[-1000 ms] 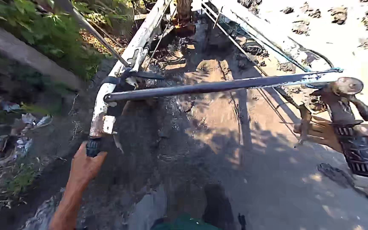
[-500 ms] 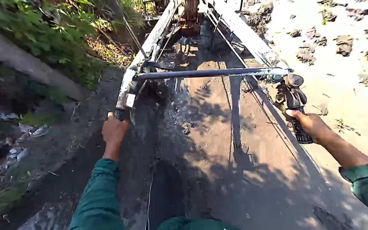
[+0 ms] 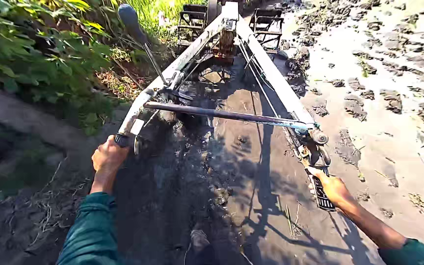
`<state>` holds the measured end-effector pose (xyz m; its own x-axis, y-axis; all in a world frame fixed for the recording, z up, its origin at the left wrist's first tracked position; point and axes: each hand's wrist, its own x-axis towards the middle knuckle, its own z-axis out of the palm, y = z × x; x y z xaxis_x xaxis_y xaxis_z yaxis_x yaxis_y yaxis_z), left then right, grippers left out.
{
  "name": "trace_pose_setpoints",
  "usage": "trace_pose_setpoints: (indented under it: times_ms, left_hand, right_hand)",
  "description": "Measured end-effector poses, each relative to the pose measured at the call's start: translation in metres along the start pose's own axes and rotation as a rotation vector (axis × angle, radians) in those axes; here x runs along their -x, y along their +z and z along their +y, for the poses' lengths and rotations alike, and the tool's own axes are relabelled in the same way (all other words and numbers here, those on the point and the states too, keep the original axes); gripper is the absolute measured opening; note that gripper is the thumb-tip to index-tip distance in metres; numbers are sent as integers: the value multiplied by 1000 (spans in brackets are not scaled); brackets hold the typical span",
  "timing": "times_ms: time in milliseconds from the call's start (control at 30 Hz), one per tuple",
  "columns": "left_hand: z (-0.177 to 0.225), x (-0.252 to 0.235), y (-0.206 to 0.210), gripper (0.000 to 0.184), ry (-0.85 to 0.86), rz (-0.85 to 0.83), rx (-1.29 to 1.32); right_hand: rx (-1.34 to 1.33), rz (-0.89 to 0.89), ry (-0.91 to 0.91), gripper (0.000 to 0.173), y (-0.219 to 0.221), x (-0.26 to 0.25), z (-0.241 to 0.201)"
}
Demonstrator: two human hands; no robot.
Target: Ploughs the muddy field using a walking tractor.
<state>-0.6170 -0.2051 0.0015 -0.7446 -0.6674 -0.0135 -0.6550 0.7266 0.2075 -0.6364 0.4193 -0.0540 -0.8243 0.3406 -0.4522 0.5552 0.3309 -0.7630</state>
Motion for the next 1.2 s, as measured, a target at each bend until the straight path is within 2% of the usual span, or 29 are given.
trace_pose_setpoints:
  times_ms: [167, 300, 367, 400, 433, 467, 500, 533, 567, 600, 633, 667, 733, 800, 867, 933, 1000, 1067, 1133, 1200]
  left_hand:
    - [-1, -110, 9, 46, 53, 22, -14]
    - [-9, -209, 7, 49, 65, 46, -16]
    - [-8, -245, 4, 59, 78, 108, -2]
    - [1, -254, 1, 73, 76, 126, 115]
    - [18, -258, -2, 83, 71, 161, 314]
    - [47, -256, -4, 79, 49, 189, 569]
    - [85, -249, -7, 64, 11, 154, 853]
    - [126, -240, -12, 49, -34, 12, 1123]
    - [166, -233, -20, 47, -73, -200, 1323]
    - [202, -232, -26, 58, -99, -394, 1459]
    - [235, -238, -27, 62, -126, -478, 1542]
    - [265, -248, -23, 59, -162, -465, 1611]
    - [314, -278, -11, 43, -289, -256, 1716]
    - [336, -321, 1, 52, -344, -48, 1641]
    - [342, -369, 9, 56, -264, 43, 1482]
    - [341, -418, 13, 61, -255, 135, 1272]
    - [341, -460, 6, 58, -263, 155, 1117]
    - [347, -501, 7, 53, -242, 130, 1119]
    - [353, -544, 15, 60, -199, 85, 1117]
    - [360, -582, 16, 68, -231, 114, 1155]
  right_hand:
    - [-64, 51, 56, 37, 78, -23, -40]
    - [-117, 75, 72, 33, 151, -26, -92]
    - [-84, 70, 92, 36, 182, -30, -111]
    - [-61, 65, 107, 38, 197, -32, -120]
    - [-41, 53, 126, 40, 211, -34, -131]
    - [-31, 49, 133, 41, 223, -38, -142]
    - [-31, 42, 142, 43, 234, -44, -154]
    - [-31, 35, 145, 45, 244, -52, -164]
    - [-32, 25, 147, 47, 252, -60, -173]
    - [-38, 16, 151, 50, 260, -70, -183]
    - [-46, 7, 158, 53, 268, -79, -192]
    - [-55, 4, 158, 54, 276, -87, -202]
    - [-90, -22, 162, 56, 292, -98, -225]
    - [-127, -76, 148, 57, 317, -110, -250]
    - [-143, -99, 108, 55, 345, -124, -275]
    - [-105, -143, 111, 59, 369, -139, -300]
    - [-55, -193, 115, 63, 393, -154, -323]
    - [-28, -243, 103, 63, 415, -171, -347]
    - [-55, -271, 66, 56, 438, -191, -368]
    - [-58, -328, 56, 55, 460, -209, -392]
